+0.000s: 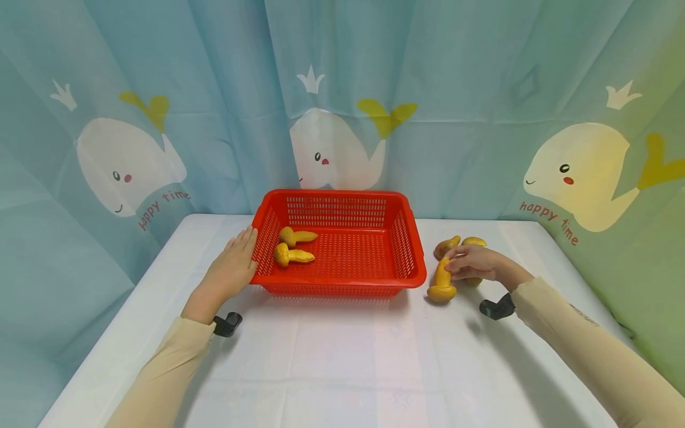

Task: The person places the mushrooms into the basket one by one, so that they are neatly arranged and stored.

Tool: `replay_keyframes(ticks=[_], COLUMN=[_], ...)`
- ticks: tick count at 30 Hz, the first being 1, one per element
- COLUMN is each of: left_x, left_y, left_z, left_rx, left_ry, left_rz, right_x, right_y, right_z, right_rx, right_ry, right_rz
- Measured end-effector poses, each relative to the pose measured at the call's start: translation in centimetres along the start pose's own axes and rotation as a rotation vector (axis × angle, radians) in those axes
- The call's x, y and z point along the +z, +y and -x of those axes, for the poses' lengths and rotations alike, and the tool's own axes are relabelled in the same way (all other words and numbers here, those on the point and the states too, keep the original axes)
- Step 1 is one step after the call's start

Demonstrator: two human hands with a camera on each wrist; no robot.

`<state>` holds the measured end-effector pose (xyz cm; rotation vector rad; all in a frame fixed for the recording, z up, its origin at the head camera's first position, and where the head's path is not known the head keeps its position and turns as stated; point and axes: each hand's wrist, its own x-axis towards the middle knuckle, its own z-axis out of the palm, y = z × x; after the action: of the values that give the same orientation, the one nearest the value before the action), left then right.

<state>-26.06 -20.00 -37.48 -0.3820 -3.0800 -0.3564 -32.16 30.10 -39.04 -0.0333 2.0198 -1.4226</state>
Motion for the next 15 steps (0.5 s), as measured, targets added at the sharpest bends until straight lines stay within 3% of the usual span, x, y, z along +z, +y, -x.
replay_keyframes(ticks=[9, 15], left_x=[-0.1, -0.1], left_y=[0.0, 0.0], left_z=[0.0, 0.0], left_rx=[-0.007, -0.005], left_ry=[-0.01, -0.004], left_rz=[0.016, 0.008], right_x=[0.2, 0.2], right_y=[0.8, 1.6], right_z=[1.4, 2.4], right_rx=[-0.089, -0.091], right_ry=[0.031, 0.063], right_rz=[0.024, 0.046])
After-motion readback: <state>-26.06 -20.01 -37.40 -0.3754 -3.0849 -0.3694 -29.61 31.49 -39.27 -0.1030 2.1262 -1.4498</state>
